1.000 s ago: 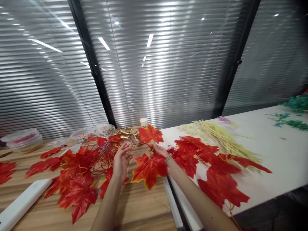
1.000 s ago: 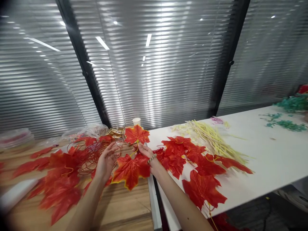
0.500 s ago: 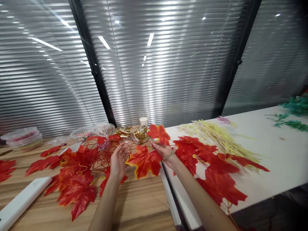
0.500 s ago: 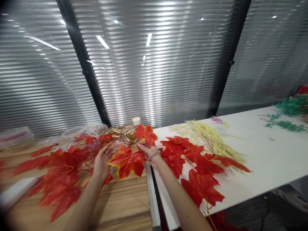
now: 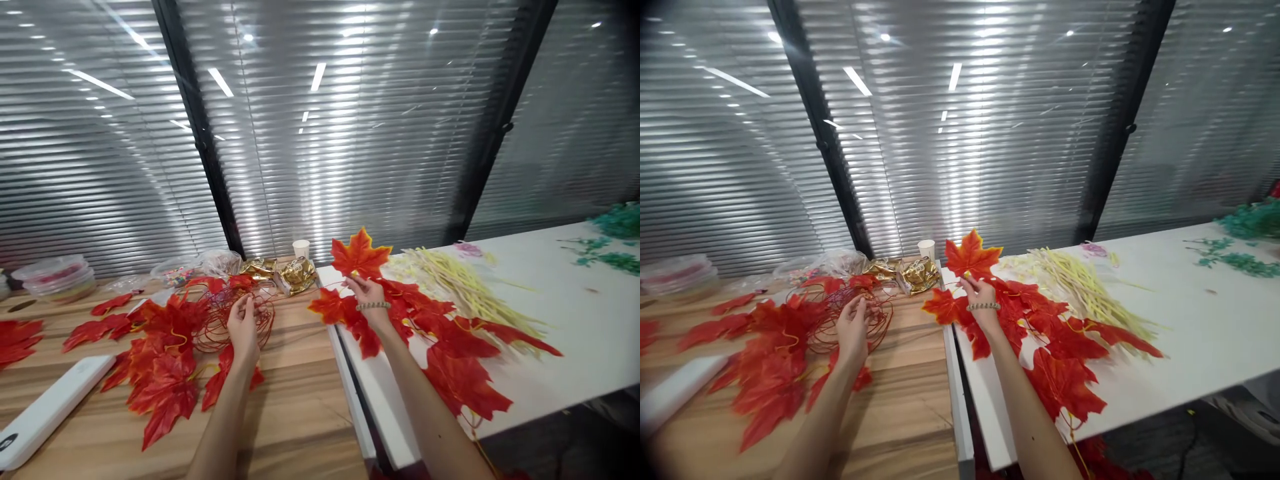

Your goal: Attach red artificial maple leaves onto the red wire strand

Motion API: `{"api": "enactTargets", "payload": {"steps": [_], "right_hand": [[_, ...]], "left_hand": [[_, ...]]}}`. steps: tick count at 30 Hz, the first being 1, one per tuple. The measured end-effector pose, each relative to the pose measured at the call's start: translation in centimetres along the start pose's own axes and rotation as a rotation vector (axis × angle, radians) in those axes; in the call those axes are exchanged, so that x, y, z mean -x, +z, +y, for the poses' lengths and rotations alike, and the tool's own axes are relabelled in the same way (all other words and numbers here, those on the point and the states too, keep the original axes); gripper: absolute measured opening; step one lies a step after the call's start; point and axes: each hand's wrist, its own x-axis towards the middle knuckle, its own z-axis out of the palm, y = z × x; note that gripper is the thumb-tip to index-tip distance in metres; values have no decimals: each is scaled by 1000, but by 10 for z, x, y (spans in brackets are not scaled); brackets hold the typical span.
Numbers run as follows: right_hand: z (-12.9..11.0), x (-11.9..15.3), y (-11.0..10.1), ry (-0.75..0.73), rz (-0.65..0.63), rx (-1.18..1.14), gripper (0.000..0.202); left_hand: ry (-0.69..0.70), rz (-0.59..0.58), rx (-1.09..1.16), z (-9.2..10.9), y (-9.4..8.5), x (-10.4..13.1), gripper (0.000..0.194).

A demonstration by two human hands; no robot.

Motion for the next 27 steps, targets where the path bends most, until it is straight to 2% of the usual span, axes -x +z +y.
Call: {"api": "enactTargets", "payload": {"steps": [3,6,10,15,19,22,25,27], "right_hand": [[3,-2,-4,-69,98,275,34],[3,1,-2,-123,44,505,35],[3,8,3,-168,2,636,33],[-3,18,11,-310,110,743,26],[-17,34,31,-580,83,635,24],[-24,51,52,-703,-69,400,25],[-27,65,67,-607,-264,208,31],[-27,71,71,-496,-335,135,31]], "left_hand": [[11,3,31,-2,0,-1,33],[15,-56,-1,-4,2,1,35],[11,-87,75,-1,4,5,38],[-29,-117,174,1,6,6,45],[9,-207,147,-5,8,8,39],[36,-349,128,-9,11,12,32],[24,-473,122,-11,13,15,29],[4,-529,122,-10,14,17,30]]}}
